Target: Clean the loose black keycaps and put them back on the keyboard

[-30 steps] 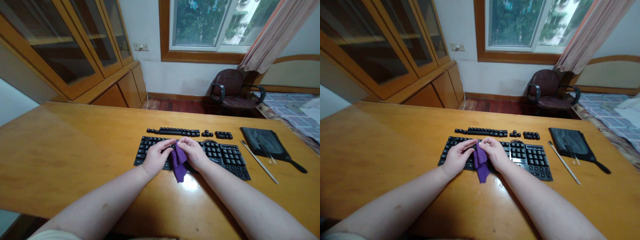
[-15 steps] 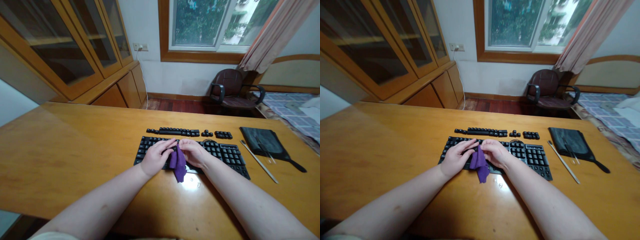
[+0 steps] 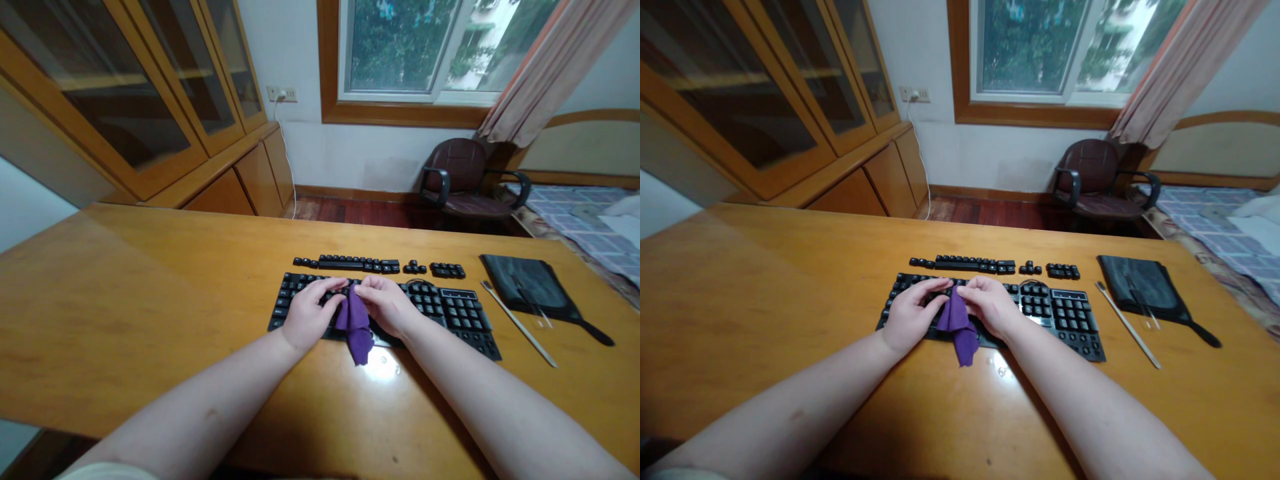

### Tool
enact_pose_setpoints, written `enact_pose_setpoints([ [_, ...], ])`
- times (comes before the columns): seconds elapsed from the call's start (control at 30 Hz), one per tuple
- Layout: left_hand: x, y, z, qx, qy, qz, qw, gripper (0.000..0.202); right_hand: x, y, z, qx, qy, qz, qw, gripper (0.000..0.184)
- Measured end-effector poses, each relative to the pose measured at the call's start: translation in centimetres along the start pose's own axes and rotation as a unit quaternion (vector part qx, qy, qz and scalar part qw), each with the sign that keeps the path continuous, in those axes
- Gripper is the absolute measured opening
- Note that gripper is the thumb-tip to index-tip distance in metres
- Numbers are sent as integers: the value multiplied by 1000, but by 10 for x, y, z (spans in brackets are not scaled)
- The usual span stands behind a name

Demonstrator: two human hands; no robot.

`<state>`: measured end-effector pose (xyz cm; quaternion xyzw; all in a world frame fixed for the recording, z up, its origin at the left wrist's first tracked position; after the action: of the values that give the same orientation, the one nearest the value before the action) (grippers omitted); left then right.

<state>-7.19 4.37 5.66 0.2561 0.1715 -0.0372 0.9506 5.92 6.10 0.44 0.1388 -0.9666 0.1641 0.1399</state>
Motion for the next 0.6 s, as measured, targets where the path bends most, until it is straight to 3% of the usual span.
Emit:
enact_pose_setpoints([
  [0.2, 2, -4, 18, 73, 83, -19, 994, 24, -3, -4, -8, -61, -185, 51, 980, 32],
  [0.33, 1, -3, 12, 30, 60, -16, 998, 18, -2, -3, -13, -88, -168, 39, 981, 33],
  [0.47, 0, -3, -2, -29, -4, 6, 1000, 13, -1, -1, -12, -72, -127, 16, 989, 35],
  [0.6, 3, -4, -2, -26, -5, -11, 1000, 9, -2, -1, -10, -58, -152, 13, 987, 36],
])
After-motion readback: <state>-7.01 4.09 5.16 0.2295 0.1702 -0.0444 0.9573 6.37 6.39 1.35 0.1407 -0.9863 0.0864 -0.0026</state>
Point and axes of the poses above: each hand's wrist, its own y-axis towards the middle knuckle, its own x-axis out of the palm, z = x × y, the point moved 8 cm from there along y, towards the middle knuckle, and after that the axes turned 12 degrees about -y, right-handed, at the moved point
